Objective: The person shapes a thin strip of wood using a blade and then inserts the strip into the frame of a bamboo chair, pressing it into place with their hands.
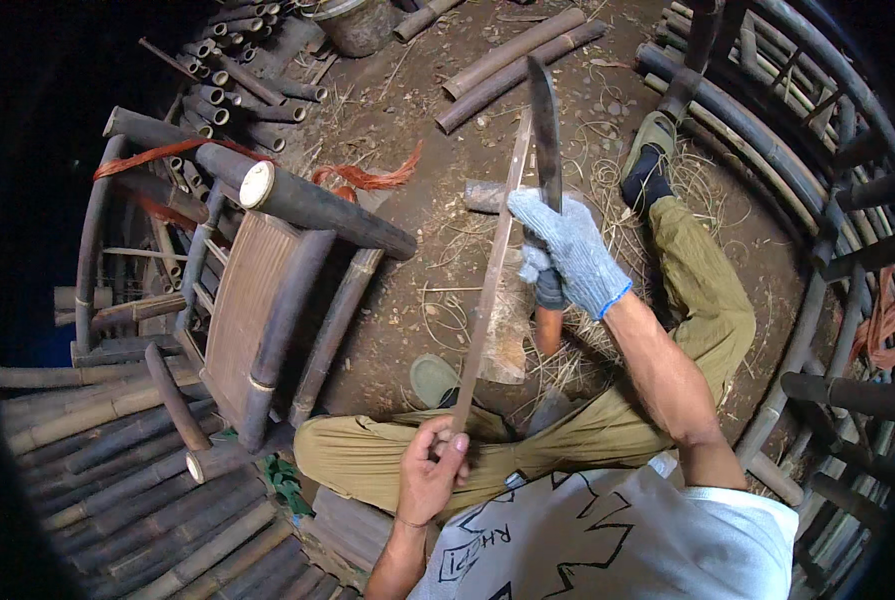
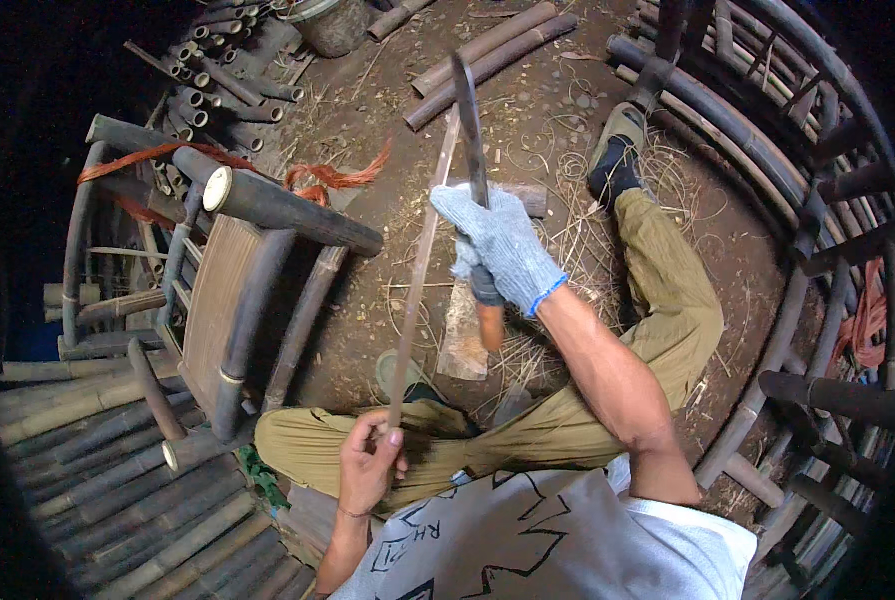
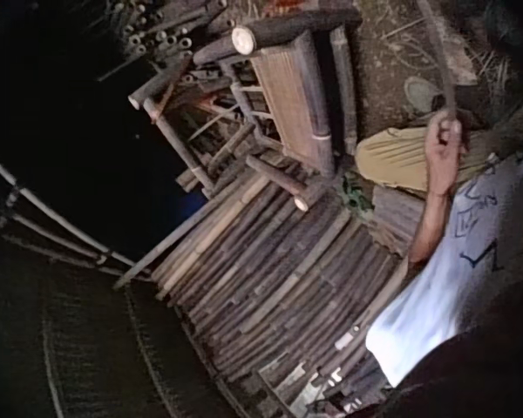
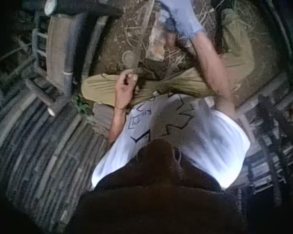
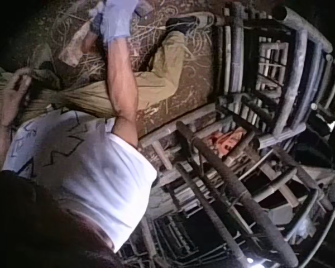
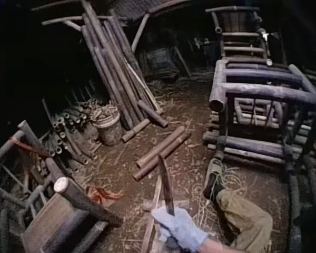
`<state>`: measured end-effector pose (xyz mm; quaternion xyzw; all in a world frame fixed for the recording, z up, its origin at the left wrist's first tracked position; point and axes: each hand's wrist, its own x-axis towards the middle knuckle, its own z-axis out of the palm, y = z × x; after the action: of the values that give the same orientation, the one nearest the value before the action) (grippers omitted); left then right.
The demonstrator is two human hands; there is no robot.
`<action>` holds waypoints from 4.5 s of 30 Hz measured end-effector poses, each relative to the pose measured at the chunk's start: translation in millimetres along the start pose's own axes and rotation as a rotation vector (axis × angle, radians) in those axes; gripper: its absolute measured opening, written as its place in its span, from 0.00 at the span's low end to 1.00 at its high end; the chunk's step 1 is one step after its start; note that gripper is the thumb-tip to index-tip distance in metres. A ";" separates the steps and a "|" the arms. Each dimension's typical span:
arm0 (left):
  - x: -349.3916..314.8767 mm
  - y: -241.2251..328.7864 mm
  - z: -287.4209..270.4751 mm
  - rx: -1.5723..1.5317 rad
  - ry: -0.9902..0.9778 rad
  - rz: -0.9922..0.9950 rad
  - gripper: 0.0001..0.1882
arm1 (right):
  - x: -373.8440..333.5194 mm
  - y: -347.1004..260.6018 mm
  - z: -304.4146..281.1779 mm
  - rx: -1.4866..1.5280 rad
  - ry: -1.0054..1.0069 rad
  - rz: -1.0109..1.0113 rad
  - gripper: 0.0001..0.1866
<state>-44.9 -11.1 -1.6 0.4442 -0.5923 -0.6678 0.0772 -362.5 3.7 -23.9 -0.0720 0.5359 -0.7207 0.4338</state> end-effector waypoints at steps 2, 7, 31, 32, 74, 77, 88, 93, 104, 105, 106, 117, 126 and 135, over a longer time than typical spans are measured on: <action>5.4 -4.5 -1.8 -0.047 -0.156 -0.030 0.16 | 6.9 -4.0 -1.3 0.035 -0.035 -0.045 0.14; 28.3 -0.3 0.9 -0.190 -0.381 0.003 0.18 | 14.7 -21.4 1.2 -0.496 -0.033 -0.228 0.20; 32.1 4.9 30.1 0.357 0.063 0.274 0.18 | 10.5 11.1 -46.6 -1.428 0.146 -0.323 0.33; 22.4 -3.4 22.4 0.330 0.074 0.258 0.18 | 12.5 2.9 -46.5 -1.437 0.110 -0.318 0.33; -8.7 15.9 26.4 -0.076 -0.123 -0.028 0.23 | 55.0 -9.9 -94.4 -1.256 0.251 -0.512 0.32; -19.2 2.5 7.5 -0.110 -0.161 0.022 0.24 | 80.5 -24.3 -137.4 -1.242 0.314 -0.607 0.36; 134.2 21.1 40.8 0.149 0.414 0.621 0.14 | -35.3 84.3 7.1 -0.280 -0.237 0.191 0.21; 117.2 -0.5 40.8 -0.025 0.060 0.492 0.22 | -14.5 62.2 12.4 0.218 -0.092 0.279 0.15; 57.8 16.8 -1.4 -0.211 -0.190 -0.081 0.21 | 11.6 12.9 -16.5 -1.158 0.028 -0.508 0.27; 63.3 20.5 3.4 -0.218 -0.111 -0.058 0.19 | -6.2 10.6 -6.9 -1.281 -0.010 -0.487 0.26; 67.3 25.9 7.9 -0.198 -0.061 -0.013 0.18 | -19.3 16.4 -2.8 -1.314 -0.052 -0.502 0.27; 64.8 24.2 26.9 0.120 0.124 0.218 0.19 | -45.8 46.7 -1.3 -1.374 -0.193 -0.593 0.28; 2.0 -13.8 8.4 0.161 0.013 0.166 0.19 | -1.7 19.7 -48.7 -1.526 0.042 -0.448 0.29; -34.3 -41.7 -26.7 -0.095 -0.026 -0.071 0.23 | 33.3 -14.3 -94.2 -1.320 0.186 -0.392 0.33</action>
<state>11.4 3.1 -17.6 0.4520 -0.5446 -0.7033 0.0669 -444.4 47.9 -63.1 -0.3543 0.8742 -0.3123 0.1133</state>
